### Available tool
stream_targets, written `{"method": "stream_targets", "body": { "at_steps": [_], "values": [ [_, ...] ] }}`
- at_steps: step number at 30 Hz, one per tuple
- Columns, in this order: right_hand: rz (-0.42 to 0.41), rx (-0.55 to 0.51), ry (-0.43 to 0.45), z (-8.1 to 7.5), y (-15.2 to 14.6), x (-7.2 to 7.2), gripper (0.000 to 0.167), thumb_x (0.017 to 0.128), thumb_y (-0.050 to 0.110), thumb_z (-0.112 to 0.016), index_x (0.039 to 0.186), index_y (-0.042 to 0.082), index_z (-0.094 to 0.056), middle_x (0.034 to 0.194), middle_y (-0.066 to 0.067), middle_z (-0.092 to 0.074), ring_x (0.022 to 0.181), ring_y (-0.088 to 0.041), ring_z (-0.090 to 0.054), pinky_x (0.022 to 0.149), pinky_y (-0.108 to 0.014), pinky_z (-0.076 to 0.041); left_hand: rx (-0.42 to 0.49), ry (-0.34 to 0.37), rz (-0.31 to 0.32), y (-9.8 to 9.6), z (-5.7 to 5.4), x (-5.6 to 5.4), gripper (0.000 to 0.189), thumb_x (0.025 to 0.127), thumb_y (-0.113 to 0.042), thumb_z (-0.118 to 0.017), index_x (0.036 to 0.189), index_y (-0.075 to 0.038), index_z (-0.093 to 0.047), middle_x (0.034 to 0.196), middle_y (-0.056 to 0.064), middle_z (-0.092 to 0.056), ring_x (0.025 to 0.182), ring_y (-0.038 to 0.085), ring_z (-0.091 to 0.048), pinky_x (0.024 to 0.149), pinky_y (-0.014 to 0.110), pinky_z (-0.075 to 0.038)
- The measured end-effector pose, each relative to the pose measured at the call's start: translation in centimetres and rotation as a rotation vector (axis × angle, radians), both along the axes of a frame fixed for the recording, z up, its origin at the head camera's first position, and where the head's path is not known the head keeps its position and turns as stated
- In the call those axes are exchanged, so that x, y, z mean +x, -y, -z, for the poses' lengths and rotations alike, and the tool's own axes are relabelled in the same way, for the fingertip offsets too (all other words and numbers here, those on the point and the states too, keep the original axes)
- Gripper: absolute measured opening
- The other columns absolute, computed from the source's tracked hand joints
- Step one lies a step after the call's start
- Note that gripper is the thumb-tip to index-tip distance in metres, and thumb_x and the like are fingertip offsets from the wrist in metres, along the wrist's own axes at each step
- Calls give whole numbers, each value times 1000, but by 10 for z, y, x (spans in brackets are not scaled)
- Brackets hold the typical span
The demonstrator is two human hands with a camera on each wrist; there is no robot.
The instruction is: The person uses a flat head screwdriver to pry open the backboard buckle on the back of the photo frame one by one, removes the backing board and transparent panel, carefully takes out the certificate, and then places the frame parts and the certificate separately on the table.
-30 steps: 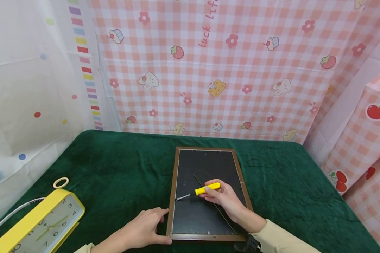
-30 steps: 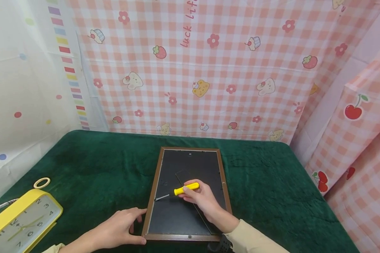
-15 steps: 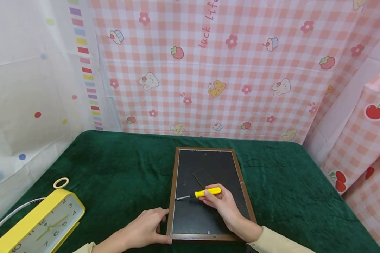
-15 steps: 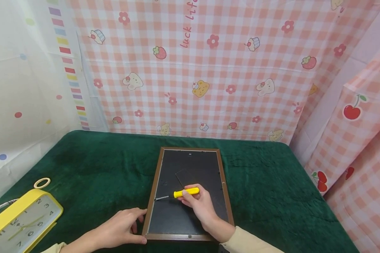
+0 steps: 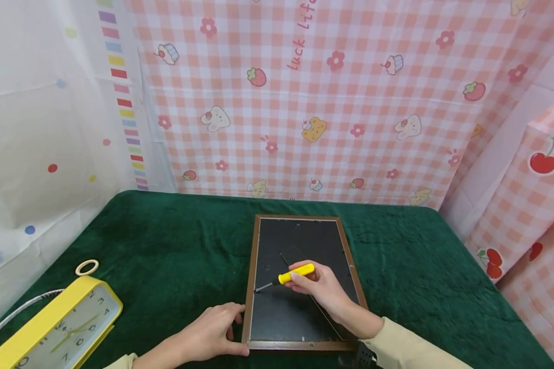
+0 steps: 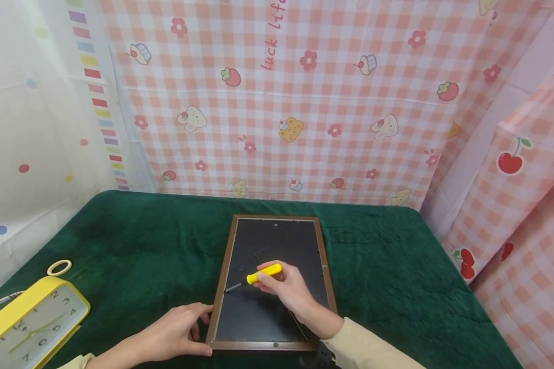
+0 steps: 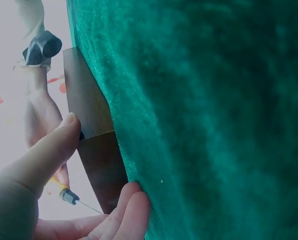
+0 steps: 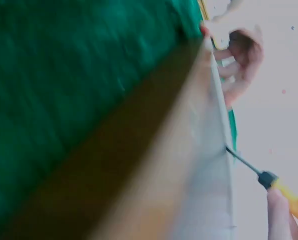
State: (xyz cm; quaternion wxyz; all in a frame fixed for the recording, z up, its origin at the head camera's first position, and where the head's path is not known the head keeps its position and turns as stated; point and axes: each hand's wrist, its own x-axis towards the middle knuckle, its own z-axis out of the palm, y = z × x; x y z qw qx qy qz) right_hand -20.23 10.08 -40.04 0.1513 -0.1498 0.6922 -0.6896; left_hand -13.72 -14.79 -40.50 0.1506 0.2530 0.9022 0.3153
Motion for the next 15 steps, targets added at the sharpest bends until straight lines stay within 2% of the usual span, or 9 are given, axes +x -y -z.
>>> {"method": "stream_targets", "body": {
  "at_steps": [4,8,11,15],
  "values": [
    [-84,83,-86,-7,-1,-8,39,85,18,-60,111,-8,-48,101,-16,-57,88,-26,-60,77,-33,-46,7,17,-4,0,0,0,73,69,-42,-72,116,8,-47,88,-2,-53,60,2,-49,54,21,-44],
    [-129,98,-94,-11,0,-9,35,86,15,-58,111,-7,-48,102,-16,-56,89,-27,-59,77,-33,-46,10,39,-7,0,-1,0,73,69,-42,-72,117,8,-47,89,-2,-53,61,3,-49,55,21,-44],
    [-120,92,-103,-18,3,-3,30,86,11,-58,109,-7,-50,101,-16,-57,89,-27,-59,76,-32,-47,9,41,-5,-1,-1,0,73,69,-41,-72,117,8,-47,89,-1,-53,61,2,-49,54,21,-44],
    [-41,140,-221,-27,12,11,22,85,7,-58,103,-4,-54,95,-14,-60,84,-26,-60,73,-28,-48,7,23,8,-1,-1,0,72,70,-41,-72,116,9,-47,88,-2,-53,60,2,-49,55,21,-44]
  ]
}}
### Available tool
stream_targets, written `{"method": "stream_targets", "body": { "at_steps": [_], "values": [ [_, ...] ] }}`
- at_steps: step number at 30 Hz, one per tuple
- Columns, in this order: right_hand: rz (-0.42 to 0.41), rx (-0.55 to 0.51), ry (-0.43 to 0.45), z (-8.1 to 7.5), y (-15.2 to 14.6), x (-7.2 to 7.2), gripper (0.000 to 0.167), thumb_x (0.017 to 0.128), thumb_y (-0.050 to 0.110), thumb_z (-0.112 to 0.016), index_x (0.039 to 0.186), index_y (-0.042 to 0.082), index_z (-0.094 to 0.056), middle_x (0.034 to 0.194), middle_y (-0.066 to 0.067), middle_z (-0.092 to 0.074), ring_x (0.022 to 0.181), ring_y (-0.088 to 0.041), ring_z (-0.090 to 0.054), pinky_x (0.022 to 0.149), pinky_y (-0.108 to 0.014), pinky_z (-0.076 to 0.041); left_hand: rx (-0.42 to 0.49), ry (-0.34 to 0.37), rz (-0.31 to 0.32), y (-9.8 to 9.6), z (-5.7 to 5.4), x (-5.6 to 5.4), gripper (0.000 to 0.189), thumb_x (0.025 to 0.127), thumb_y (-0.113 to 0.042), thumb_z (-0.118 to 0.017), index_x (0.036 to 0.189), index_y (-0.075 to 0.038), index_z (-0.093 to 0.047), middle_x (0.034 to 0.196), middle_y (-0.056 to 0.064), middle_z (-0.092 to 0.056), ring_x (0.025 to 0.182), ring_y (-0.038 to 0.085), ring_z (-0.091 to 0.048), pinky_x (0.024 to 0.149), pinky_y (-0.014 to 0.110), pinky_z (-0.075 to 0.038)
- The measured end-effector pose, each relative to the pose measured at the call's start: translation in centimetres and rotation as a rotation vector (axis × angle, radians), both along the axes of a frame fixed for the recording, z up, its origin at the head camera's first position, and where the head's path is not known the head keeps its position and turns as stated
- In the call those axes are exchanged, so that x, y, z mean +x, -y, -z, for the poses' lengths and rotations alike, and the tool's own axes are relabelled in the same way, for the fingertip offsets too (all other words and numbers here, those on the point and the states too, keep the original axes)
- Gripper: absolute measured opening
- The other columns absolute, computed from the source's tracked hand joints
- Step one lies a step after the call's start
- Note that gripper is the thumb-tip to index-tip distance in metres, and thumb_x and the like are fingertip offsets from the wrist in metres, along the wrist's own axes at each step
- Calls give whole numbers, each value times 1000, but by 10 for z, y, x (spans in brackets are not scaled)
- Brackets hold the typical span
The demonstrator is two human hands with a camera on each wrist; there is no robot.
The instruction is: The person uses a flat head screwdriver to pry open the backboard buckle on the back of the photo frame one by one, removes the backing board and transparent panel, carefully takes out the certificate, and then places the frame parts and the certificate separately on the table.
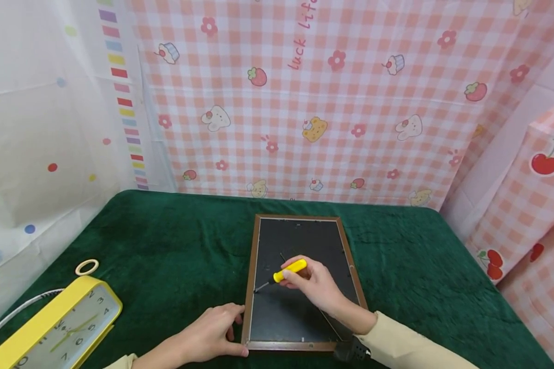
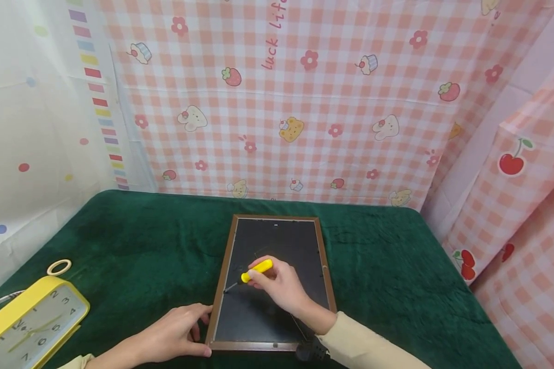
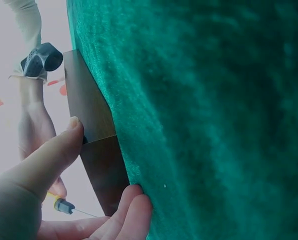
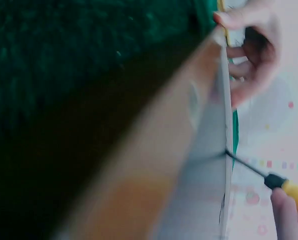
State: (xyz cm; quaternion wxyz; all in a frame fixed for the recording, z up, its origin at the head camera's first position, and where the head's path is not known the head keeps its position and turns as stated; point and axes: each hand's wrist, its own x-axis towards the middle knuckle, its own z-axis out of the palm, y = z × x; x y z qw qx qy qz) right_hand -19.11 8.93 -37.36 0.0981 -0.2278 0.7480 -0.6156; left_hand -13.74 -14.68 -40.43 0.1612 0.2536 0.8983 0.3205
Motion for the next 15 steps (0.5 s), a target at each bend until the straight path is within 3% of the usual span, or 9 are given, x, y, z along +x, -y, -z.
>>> {"method": "stream_targets", "body": {
  "at_steps": [6,9,15],
  "values": [
    [96,74,-203,9,10,6,18,83,11,-61,99,2,-59,88,-6,-64,76,-16,-62,67,-24,-49,-7,-36,16,0,-1,-1,70,69,-40,-72,113,9,-49,85,-3,-52,61,1,-50,55,21,-44],
    [102,115,-257,13,14,3,19,84,19,-62,98,7,-59,86,1,-64,74,-10,-62,63,-24,-49,-9,-48,20,0,-2,-1,70,69,-41,-72,113,9,-49,84,-4,-52,62,1,-50,55,20,-45],
    [63,198,-329,2,24,-3,18,84,27,-60,95,13,-59,80,7,-62,68,-16,-61,57,-25,-47,-2,-28,26,0,-1,-1,69,70,-40,-72,113,9,-49,84,-4,-52,63,2,-50,56,20,-45]
  ]
}}
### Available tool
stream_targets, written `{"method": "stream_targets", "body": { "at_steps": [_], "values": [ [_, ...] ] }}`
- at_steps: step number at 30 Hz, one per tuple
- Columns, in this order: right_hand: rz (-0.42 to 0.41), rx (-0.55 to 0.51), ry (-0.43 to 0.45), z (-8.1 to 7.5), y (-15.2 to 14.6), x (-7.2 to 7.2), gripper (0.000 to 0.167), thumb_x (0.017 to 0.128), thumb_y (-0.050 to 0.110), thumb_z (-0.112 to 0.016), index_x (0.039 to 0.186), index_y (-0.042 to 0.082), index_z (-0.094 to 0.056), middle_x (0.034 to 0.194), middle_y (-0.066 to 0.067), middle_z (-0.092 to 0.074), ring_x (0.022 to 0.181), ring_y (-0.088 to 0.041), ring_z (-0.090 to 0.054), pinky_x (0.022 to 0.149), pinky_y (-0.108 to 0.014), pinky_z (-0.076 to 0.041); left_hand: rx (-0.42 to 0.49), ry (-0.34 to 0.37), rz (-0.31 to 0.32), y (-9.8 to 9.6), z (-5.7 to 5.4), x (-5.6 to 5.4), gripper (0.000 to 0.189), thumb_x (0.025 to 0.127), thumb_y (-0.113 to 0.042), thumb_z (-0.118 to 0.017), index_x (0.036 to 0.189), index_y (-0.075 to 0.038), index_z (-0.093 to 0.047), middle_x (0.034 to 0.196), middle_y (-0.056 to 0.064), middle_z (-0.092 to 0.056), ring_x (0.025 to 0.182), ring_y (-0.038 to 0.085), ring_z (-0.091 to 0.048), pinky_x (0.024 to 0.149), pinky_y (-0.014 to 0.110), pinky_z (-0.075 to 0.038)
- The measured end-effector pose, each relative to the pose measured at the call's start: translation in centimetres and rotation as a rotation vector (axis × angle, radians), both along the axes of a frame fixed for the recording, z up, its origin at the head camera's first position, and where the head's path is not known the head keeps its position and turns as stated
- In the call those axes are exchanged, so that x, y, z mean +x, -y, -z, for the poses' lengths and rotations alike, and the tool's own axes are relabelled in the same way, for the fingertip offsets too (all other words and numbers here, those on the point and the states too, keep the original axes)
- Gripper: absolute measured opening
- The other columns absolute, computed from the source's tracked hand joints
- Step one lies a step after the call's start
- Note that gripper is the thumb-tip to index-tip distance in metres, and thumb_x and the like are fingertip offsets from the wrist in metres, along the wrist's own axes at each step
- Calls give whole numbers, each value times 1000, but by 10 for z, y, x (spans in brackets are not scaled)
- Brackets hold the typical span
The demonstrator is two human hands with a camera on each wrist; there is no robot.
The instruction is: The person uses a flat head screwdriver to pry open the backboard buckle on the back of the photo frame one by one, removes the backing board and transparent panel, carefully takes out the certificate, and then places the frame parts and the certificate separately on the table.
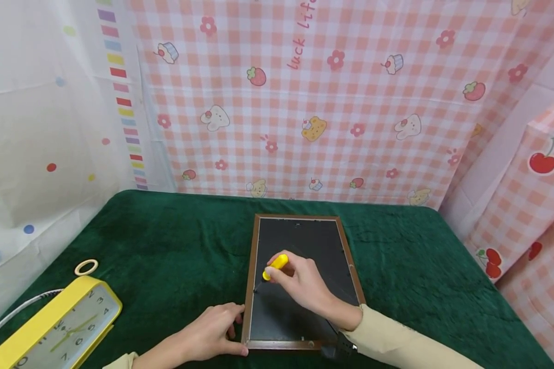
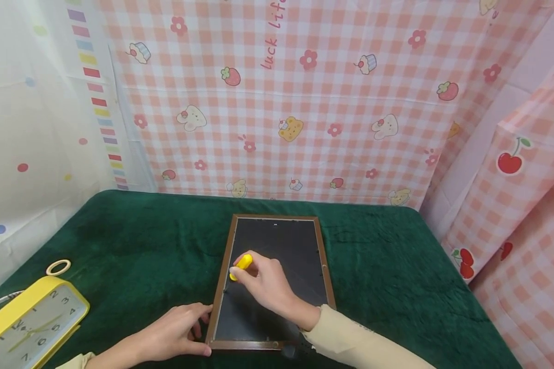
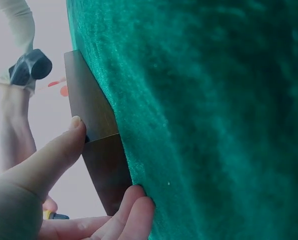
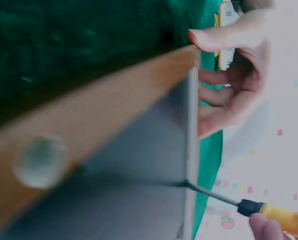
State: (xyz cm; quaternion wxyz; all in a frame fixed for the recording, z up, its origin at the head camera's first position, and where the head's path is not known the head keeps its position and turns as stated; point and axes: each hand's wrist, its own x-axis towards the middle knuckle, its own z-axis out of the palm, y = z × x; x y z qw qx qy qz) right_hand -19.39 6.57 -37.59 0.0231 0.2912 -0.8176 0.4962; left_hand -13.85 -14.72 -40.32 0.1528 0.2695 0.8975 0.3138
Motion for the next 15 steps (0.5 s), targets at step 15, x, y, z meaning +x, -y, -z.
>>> {"method": "stream_targets", "body": {
  "at_steps": [15],
  "values": [
    [19,-122,157,7,-7,-3,23,84,19,-61,101,4,-57,90,-3,-62,76,-14,-62,68,-25,-49,9,-2,-17,2,2,-1,72,69,-45,-70,115,7,-49,87,-3,-53,64,2,-51,56,20,-45]
  ]
}}
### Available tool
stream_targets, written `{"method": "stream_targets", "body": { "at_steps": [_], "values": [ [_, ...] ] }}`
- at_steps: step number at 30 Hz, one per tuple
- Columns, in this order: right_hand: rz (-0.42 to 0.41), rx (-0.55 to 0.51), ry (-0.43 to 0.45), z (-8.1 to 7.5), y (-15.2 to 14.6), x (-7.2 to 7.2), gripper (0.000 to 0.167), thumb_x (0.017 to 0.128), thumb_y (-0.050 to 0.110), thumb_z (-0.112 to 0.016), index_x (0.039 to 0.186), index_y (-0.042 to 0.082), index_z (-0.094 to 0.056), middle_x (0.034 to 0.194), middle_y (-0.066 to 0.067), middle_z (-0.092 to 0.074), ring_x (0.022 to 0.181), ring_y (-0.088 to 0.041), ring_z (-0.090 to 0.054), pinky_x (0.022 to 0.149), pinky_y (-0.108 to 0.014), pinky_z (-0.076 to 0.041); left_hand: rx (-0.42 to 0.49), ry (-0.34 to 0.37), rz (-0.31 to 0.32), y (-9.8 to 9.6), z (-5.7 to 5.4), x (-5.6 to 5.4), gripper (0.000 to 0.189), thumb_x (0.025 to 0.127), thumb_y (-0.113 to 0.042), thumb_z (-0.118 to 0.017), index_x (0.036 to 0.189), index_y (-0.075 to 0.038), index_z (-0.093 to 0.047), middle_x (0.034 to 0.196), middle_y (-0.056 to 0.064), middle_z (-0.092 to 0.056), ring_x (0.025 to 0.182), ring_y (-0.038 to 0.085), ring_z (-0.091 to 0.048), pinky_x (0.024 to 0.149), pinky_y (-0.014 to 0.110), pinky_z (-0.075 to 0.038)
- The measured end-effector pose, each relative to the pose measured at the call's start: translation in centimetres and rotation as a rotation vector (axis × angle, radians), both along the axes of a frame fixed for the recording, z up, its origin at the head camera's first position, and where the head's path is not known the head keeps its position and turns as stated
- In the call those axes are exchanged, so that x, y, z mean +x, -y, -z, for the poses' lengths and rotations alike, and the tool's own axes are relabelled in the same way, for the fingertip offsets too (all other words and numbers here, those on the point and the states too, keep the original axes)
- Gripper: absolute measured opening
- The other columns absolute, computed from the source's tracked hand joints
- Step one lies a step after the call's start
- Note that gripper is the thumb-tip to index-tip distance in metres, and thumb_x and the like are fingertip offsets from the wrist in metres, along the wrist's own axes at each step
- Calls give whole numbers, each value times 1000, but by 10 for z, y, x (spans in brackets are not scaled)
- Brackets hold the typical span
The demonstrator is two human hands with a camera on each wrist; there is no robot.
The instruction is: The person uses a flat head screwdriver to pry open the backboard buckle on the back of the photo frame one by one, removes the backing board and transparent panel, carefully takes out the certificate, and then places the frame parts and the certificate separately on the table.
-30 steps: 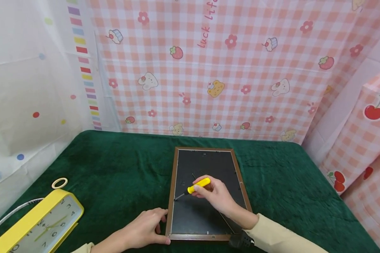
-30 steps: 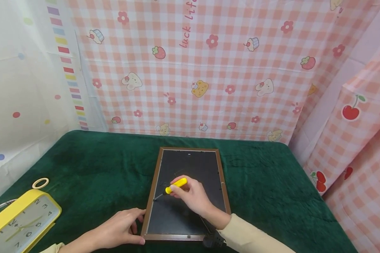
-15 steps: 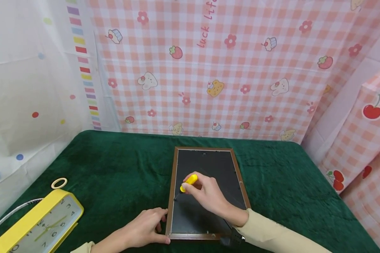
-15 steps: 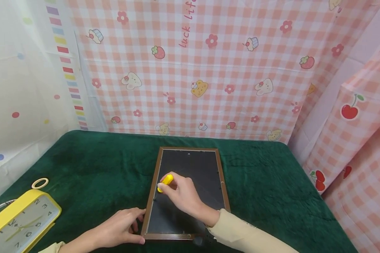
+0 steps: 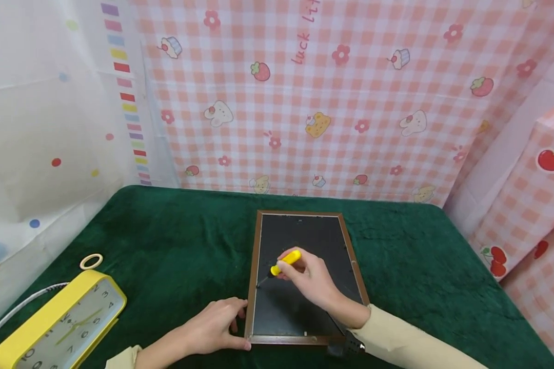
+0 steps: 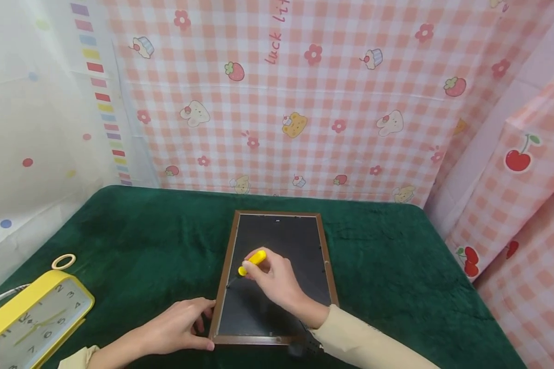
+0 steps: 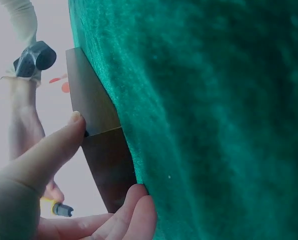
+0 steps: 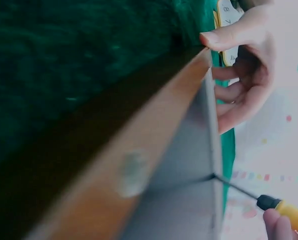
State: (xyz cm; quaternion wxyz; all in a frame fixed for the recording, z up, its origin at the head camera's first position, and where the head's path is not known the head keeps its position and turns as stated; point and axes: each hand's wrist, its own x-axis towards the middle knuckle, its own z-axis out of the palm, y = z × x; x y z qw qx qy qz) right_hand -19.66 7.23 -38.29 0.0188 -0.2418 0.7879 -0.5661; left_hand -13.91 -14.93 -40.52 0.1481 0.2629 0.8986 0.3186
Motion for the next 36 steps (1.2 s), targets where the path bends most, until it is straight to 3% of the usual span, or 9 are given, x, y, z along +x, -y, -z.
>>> {"method": "stream_targets", "body": {
  "at_steps": [5,9,16,24,29,36],
  "values": [
    [4,-183,224,14,-12,-3,33,86,16,-59,109,-6,-49,98,-16,-57,84,-24,-61,73,-30,-48,18,12,-74,-3,3,1,75,72,-50,-66,117,6,-47,88,-1,-53,59,4,-48,52,22,-42],
    [22,-219,271,17,-13,1,33,87,16,-58,109,-6,-48,98,-16,-56,84,-26,-61,74,-31,-47,9,14,-112,-6,6,2,76,73,-49,-65,120,7,-45,86,-2,-50,58,5,-46,51,22,-40],
    [5,-120,163,-5,-7,16,22,86,8,-57,104,-4,-53,95,-16,-58,83,-27,-61,72,-29,-48,12,17,-103,-7,7,2,75,73,-47,-66,120,8,-44,86,-2,-48,58,5,-45,50,22,-40],
    [-1,0,5,6,3,5,23,85,21,-61,101,6,-57,92,-3,-62,77,-13,-61,69,-24,-49,20,10,-83,-5,6,0,73,73,-47,-66,119,7,-45,86,-3,-49,58,4,-46,51,21,-41],
    [16,50,-100,1,15,6,17,84,28,-61,95,15,-58,86,5,-63,73,-8,-60,66,-25,-49,44,-2,-69,-4,6,0,70,74,-46,-66,118,5,-46,85,-3,-48,59,4,-46,51,21,-41],
    [39,137,-228,-7,28,7,16,84,29,-61,92,15,-59,78,8,-62,66,-5,-57,58,-23,-48,59,-17,-56,-3,6,-1,64,74,-46,-65,115,1,-48,83,-4,-48,59,4,-46,51,21,-41]
  ]
}}
